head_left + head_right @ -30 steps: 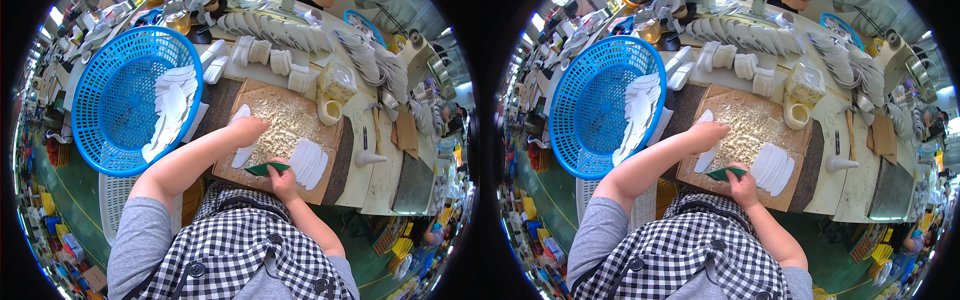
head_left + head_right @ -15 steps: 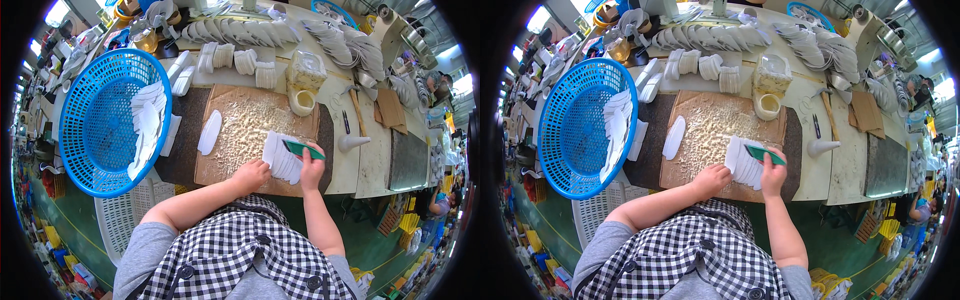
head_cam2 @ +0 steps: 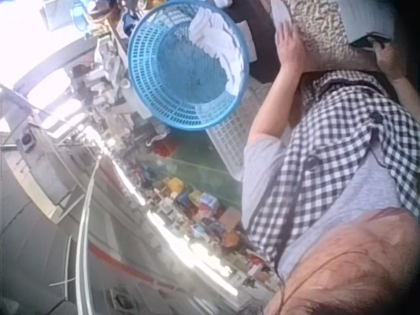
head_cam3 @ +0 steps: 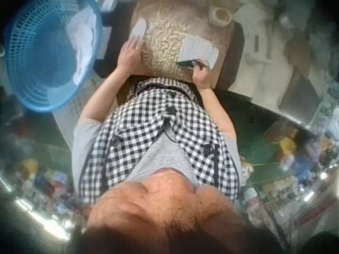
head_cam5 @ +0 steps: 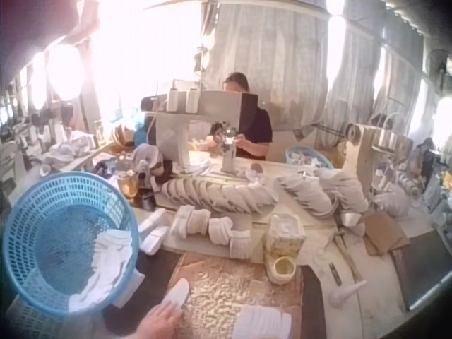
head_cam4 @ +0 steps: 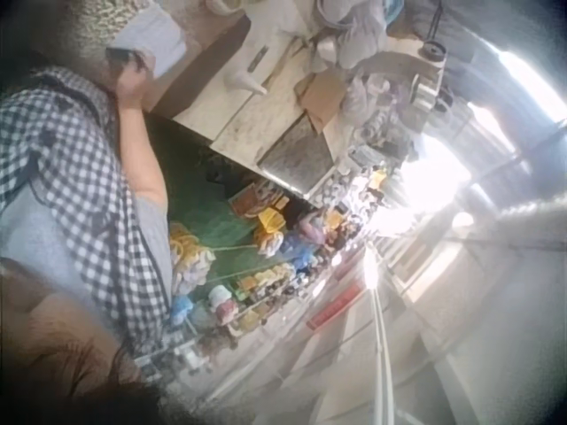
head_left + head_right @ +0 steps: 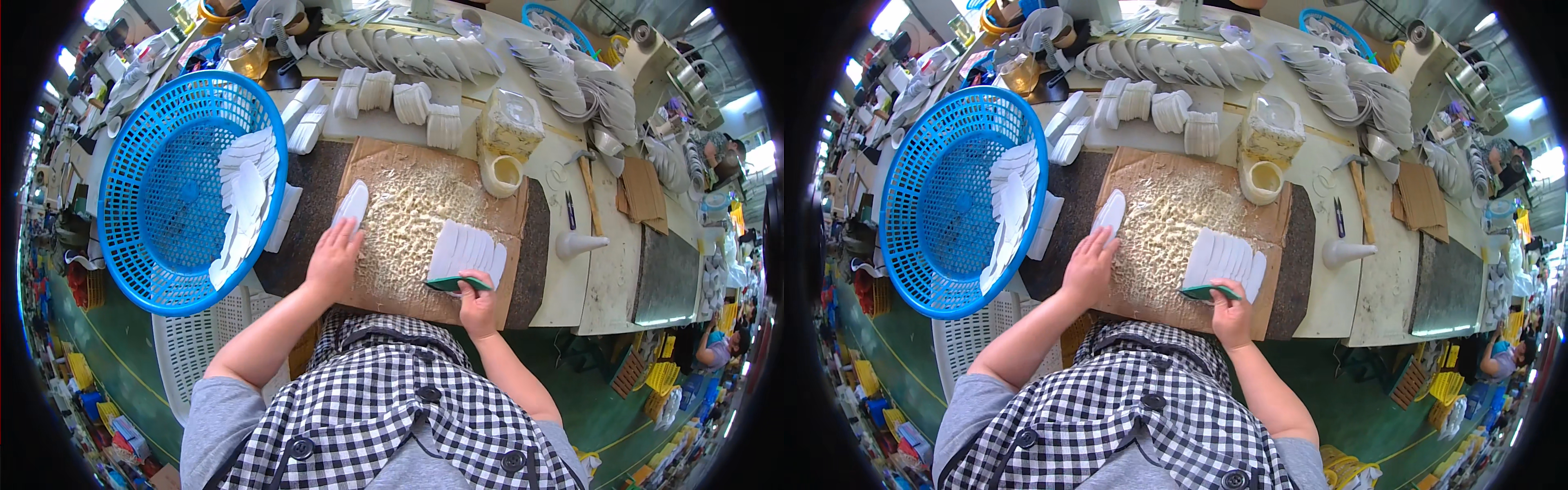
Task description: Applying glue to white shoe components using a spreader tool.
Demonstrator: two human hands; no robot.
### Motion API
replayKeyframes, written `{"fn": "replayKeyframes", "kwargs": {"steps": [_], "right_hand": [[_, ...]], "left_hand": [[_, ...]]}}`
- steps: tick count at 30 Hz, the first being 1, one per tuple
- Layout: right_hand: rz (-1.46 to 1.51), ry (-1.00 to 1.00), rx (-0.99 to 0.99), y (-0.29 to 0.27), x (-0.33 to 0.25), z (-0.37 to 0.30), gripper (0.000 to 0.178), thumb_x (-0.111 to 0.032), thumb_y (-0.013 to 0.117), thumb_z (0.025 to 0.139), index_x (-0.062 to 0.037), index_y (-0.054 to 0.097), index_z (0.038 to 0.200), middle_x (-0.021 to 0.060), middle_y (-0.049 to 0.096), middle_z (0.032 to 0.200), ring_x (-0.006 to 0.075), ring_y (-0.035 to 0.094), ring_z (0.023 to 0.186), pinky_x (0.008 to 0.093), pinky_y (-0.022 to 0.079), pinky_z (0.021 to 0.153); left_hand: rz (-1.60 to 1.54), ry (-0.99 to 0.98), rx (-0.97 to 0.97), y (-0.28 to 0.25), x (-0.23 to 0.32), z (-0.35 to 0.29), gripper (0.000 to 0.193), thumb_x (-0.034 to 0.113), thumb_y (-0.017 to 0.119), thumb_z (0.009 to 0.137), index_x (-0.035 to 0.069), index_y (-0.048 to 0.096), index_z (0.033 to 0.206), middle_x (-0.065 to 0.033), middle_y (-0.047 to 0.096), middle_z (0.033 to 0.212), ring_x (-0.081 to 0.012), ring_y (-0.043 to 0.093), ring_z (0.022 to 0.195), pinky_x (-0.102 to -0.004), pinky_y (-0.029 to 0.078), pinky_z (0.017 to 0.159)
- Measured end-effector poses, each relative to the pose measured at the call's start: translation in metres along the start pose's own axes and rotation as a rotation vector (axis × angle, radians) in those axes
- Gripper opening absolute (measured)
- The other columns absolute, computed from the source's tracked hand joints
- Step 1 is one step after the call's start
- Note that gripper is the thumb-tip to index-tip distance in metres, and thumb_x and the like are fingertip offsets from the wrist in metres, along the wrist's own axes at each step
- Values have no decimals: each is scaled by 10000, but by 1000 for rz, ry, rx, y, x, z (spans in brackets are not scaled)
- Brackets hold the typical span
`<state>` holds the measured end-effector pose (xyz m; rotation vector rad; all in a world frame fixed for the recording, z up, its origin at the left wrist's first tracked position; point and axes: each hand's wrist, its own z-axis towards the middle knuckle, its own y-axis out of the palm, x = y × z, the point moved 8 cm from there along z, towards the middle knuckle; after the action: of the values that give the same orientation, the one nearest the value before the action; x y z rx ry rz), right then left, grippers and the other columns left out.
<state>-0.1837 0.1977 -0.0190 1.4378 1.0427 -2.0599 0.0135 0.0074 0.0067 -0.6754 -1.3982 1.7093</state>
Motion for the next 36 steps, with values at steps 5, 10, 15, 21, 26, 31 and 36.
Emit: {"fn": "replayKeyframes", "kwargs": {"steps": [5, 10, 15, 21, 26, 31, 36], "right_hand": [[320, 191, 23, 17, -2, 40, 136, -52, 593, 944, -8, 585, 1072, 59, 625, 959, 140, 630, 850, 252, 529, 724], [202, -47, -67, 80, -44, 83, 195, -15, 607, 921, -39, 588, 1114, 94, 650, 1030, 155, 645, 900, 296, 531, 771], [76, -398, -169, 124, -64, 93, 347, 59, 633, 813, -96, 601, 1123, 120, 663, 1040, 281, 662, 947, 348, 534, 791], [-27, -368, -287, 114, -55, 31, 423, 111, 607, 733, -113, 614, 1092, 116, 664, 1010, 302, 660, 937, 365, 541, 763], [85, -120, -430, 101, -57, 11, 319, 110, 591, 797, -94, 638, 1037, 112, 679, 984, 288, 669, 915, 344, 530, 780], [-31, -136, 101, 3, -50, 93, 149, -23, 589, 928, -6, 639, 1067, 88, 655, 1076, 162, 603, 999, 306, 467, 902], [-101, -63, 444, -87, -18, 163, 178, -100, 607, 935, -17, 642, 1088, 108, 681, 1028, 164, 635, 901, 280, 491, 810]], "left_hand": [[-102, 176, -125, 8, 1, -17, 354, 104, 526, 847, 58, 591, 1193, -147, 605, 1224, -285, 604, 1095, -402, 469, 941], [-130, 141, -297, 8, 50, -13, 419, 117, 535, 836, 43, 547, 1248, -149, 619, 1196, -275, 630, 1000, -383, 500, 865], [-175, 133, -95, 14, 61, -16, 340, 152, 594, 842, 49, 603, 1166, -140, 653, 1079, -300, 648, 918, -387, 519, 805], [-535, -134, 35, -7, -8, 0, 257, 80, 647, 802, 63, 647, 1059, -121, 628, 977, -320, 614, 909, -401, 503, 804], [-309, 2, -84, 15, -11, 56, 322, 97, 668, 757, 125, 640, 1077, -123, 567, 1104, -308, 557, 1047, -398, 473, 868], [-81, 125, -350, 37, -6, 78, 310, 123, 663, 759, 172, 633, 1064, -103, 539, 1077, -295, 518, 1099, -422, 456, 882], [-144, 42, -462, 48, -8, 78, 304, 118, 685, 767, 176, 629, 1060, -103, 537, 1091, -302, 526, 1091, -432, 452, 884]]}}
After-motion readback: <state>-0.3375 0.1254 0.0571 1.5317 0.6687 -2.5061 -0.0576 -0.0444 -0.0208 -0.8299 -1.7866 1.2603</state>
